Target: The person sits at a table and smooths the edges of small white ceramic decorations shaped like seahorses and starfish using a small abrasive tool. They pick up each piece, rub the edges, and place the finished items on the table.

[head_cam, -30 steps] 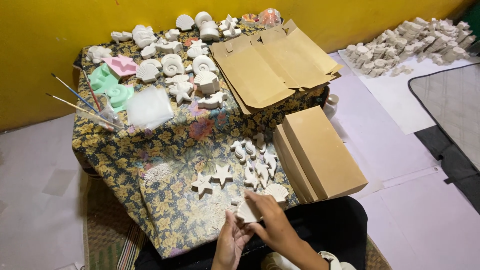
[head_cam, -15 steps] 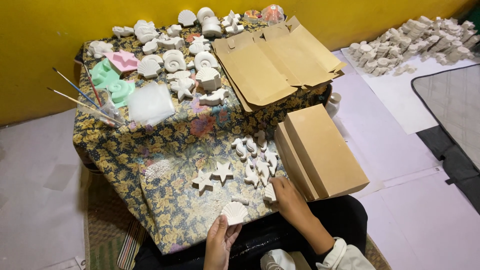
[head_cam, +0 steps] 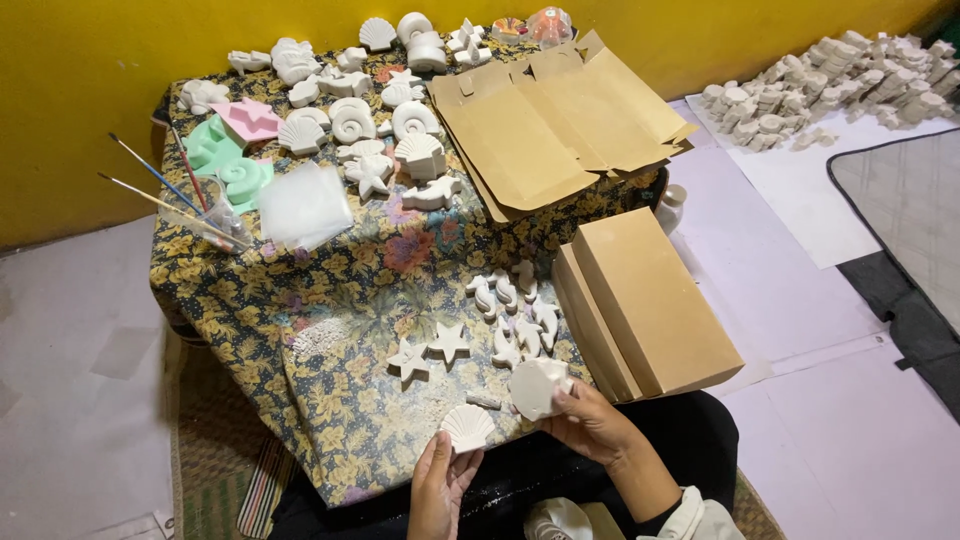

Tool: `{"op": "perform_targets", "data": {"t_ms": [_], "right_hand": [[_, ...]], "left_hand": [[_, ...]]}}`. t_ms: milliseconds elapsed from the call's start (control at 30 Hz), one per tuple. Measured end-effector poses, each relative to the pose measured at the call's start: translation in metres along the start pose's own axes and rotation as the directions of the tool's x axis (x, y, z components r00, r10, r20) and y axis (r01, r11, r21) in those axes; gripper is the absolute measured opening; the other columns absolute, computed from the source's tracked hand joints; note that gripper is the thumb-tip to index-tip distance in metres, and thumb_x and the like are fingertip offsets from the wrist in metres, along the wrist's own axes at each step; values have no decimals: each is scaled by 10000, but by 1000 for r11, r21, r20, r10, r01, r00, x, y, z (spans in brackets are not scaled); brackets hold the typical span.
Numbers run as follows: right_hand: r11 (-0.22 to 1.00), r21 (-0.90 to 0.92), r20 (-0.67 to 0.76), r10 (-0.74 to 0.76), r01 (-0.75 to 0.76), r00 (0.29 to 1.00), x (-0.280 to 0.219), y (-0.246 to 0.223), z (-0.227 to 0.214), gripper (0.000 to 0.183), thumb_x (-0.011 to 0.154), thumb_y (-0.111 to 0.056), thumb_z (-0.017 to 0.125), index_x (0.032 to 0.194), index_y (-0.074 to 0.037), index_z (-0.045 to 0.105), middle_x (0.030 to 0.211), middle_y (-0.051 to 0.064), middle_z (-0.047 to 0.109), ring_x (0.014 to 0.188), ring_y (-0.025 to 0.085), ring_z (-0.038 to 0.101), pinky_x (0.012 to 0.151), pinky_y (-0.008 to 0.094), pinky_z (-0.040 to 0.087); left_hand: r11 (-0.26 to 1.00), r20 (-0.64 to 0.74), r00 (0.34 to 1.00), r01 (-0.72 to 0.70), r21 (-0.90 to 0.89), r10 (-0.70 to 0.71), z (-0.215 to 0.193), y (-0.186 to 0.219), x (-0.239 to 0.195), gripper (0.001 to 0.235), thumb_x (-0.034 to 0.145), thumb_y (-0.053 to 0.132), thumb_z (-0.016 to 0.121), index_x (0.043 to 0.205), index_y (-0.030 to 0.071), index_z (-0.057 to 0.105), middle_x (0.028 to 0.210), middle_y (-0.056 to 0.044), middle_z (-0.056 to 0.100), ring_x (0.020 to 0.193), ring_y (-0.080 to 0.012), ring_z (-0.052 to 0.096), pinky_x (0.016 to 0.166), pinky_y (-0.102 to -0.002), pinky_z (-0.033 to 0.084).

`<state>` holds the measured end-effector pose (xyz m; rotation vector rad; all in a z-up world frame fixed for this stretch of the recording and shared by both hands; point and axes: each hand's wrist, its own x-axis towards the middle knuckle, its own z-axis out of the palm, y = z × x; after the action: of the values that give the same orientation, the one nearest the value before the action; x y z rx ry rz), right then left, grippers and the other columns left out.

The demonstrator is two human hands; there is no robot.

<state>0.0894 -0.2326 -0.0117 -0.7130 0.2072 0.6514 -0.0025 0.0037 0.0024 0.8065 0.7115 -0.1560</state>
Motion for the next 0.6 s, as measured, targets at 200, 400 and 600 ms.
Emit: {"op": "perform_targets", "data": {"t_ms": [200,400,600], "right_hand": [[999,33,211,-22,16,977,-1,7,-6,718,875,-128,707,1441,123,344,1345,351,549,1157,436,643,973,419,570],[489,-802,282,-197,343,939,-21,-20,80,625,814,-148,745,1398,-109,524,1009,106,697,845,211,652,686,326,521],[-275,-800,599,-331,533,729,-30,-12,132,544,760,98,642,1272,-37,518,1183,116,624,1076,253,603,995,373,532]], "left_hand": [[1000,4,1000,20,-18,-20,1,0,-3,584,1012,264,429,1418,-152,490,1230,-336,636,1088,-385,645,1026,-480,515],[999,66,998,-13,46,10,10,-4,-3,587,993,292,443,1421,-104,512,1206,-298,660,1081,-335,662,995,-439,536],[1000,111,994,-7,19,5,29,-4,-9,643,1005,404,342,1379,-79,541,1208,-274,660,1132,-343,659,1061,-445,527]]}}
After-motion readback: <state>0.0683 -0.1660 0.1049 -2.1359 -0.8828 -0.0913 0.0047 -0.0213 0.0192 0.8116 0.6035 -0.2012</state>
